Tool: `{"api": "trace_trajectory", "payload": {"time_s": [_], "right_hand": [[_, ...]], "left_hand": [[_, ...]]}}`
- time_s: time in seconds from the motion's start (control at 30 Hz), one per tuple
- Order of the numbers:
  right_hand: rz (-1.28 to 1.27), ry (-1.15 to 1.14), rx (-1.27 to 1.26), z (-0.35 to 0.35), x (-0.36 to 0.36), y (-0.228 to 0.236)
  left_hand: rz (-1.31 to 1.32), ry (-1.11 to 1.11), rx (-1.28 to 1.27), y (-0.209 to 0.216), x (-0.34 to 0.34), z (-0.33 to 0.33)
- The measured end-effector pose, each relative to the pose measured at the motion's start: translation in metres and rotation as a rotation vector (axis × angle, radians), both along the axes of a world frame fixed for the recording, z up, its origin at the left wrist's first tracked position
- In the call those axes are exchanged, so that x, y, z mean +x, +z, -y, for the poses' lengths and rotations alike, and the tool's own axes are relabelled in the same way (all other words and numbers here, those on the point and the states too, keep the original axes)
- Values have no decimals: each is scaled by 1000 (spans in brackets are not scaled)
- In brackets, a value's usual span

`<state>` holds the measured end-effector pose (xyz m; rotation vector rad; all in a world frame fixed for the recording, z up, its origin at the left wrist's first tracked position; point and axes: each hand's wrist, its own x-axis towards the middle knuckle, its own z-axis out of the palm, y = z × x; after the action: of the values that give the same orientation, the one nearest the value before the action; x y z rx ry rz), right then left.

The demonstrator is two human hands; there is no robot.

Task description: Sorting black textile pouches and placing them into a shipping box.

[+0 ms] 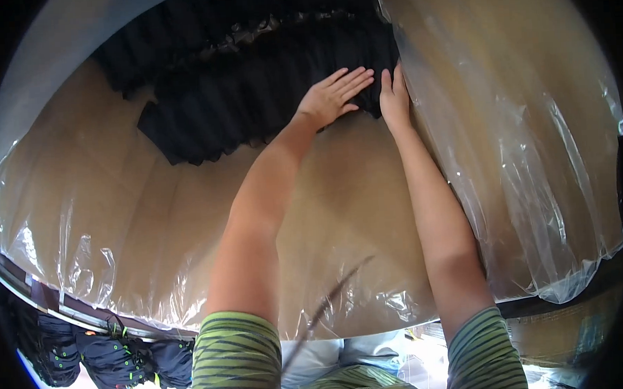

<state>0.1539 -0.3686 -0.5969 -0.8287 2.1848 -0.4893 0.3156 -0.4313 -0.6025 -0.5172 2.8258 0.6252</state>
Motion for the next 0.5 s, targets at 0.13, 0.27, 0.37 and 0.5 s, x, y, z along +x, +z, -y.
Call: {"api": "trace_trajectory", "payload": {"time_s": [0.13,0.27,0.37,0.5], "right_hand": [[34,-35,80,5,0,15],[-21,-35,232,18,10,81],[-88,283,103,17,18,161],[156,760,346,11,46,313]], "left_hand": [[71,-4,12,14,0,2],[118,3,121,88,8,-8],[365,30,198,181,17,-21],[485,404,411,281,57,-13]]}}
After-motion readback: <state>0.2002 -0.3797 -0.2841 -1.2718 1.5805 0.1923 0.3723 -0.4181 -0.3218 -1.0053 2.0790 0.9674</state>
